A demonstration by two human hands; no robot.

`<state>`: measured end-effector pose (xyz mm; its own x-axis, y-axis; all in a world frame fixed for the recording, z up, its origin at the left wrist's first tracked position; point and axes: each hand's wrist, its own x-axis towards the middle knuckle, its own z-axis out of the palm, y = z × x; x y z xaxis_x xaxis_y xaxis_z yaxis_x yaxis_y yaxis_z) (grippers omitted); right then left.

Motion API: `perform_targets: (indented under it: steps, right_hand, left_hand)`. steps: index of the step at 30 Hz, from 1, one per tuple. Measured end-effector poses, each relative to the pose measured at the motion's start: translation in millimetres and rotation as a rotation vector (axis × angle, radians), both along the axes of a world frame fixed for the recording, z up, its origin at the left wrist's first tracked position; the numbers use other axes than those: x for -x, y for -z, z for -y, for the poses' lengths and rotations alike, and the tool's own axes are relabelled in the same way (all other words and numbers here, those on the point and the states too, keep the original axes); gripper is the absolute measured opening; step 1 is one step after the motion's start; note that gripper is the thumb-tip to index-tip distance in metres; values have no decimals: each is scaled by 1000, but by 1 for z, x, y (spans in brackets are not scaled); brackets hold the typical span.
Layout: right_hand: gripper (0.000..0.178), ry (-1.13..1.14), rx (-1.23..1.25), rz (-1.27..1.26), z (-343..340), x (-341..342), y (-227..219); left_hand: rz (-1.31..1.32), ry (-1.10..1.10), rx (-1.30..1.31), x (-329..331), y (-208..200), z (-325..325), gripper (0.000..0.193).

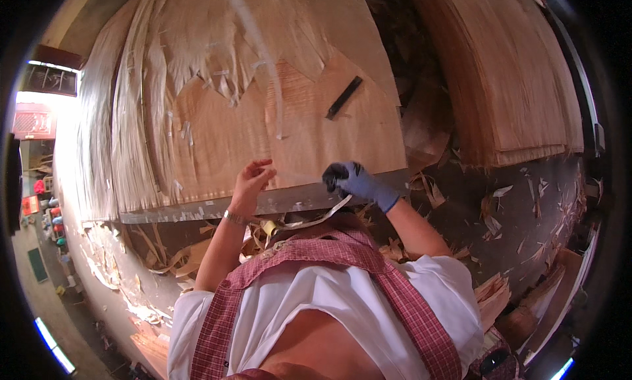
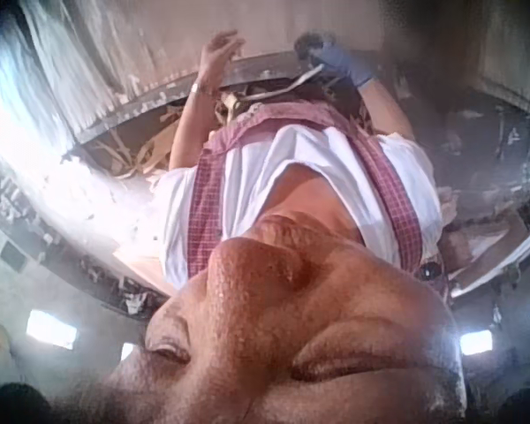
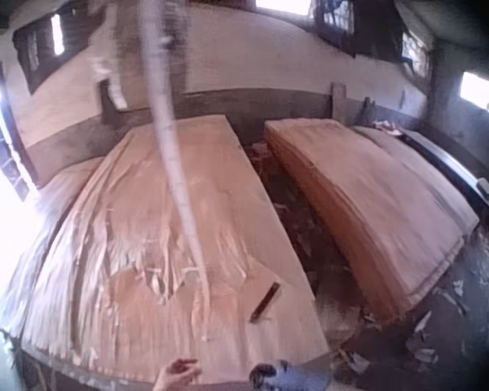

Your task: The person trims wood veneer sheets using a knife, applies strips of tape to the surfaces by hand, and moves individual sheets between large stacks on a worktable.

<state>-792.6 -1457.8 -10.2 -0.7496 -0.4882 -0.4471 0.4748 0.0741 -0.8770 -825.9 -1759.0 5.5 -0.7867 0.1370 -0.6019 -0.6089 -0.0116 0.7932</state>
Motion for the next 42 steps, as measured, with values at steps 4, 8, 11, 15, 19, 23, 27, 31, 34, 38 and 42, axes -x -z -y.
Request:
perform_targets:
  steps: [4,8,11,15,19,23,27,31,34,38,42]
  right_hand:
    - [14,108,-64,-207,-39,61,11]
    - [19,411,-46,-9,-31,122,-12]
    - [20,566,-6,101,-23,147,25]
    - [19,594,-41,177,-23,143,46]
    - [19,618,19,198,-29,137,47]
    - [18,518,-162,131,-32,141,40]
    - [12,183,-1242,-868,-46,163,57]
    - [16,417,-774,-862,-64,221,46]
    - [20,359,-378,-317,-71,261,42]
    - [22,306,-317,-43,-84,285,63]
    - [24,271,-373,-112,-90,292,89]
  left_hand:
    - [-247,-119,31,46,-6,-54,25]
    - [-407,-356,79,93,-19,-101,24]
    - [-417,59,575,114,4,-111,29]
    - [-998,401,1019,134,33,-132,35]
    - [-950,625,1089,151,48,-150,48]
    - [-1082,686,1168,163,74,-149,52]
    - [-1071,688,1164,160,82,-146,55]
    - [-1037,709,1107,171,73,-149,58]
    - [-923,594,1071,188,63,-154,59]
    - [-1002,496,1159,203,56,-181,58]
    - [-974,517,1221,211,76,-199,57]
